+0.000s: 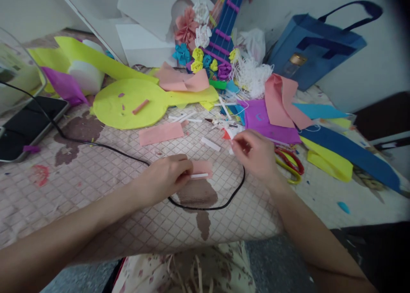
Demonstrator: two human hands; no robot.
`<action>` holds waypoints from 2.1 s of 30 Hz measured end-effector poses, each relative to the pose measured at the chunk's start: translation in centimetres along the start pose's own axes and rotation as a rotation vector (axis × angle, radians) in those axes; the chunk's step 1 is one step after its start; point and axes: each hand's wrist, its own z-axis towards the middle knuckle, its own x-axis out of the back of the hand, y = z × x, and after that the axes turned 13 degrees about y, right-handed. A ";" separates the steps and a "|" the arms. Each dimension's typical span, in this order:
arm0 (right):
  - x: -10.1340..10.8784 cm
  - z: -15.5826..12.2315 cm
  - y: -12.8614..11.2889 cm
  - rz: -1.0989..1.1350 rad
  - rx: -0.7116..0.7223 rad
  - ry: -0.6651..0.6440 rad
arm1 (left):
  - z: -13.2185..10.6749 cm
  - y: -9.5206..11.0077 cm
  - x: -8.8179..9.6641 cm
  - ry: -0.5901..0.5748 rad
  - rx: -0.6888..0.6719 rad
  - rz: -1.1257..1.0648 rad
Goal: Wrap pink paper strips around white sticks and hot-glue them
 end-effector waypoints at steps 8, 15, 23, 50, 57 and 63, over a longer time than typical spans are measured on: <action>-1.3 1.0 4.0 -0.329 -0.255 -0.134 | 0.1 0.1 0.3 0.019 0.013 -0.095; -2.3 1.1 3.9 -0.258 -0.298 -0.110 | 0.9 -0.3 0.2 0.208 0.068 -0.053; -2.5 0.9 4.0 -0.236 -0.306 -0.078 | 1.2 -0.4 -0.3 0.143 0.149 0.016; 1.6 -0.7 0.0 0.903 -0.851 -0.289 | 1.1 -2.0 0.6 0.205 0.125 -0.033; 3.7 -3.2 -1.8 0.461 -0.481 -0.362 | 1.3 -1.4 0.9 0.184 0.162 -0.050; 3.7 -4.0 -3.0 0.315 -0.332 -0.525 | 1.2 -1.5 0.8 0.176 0.169 -0.061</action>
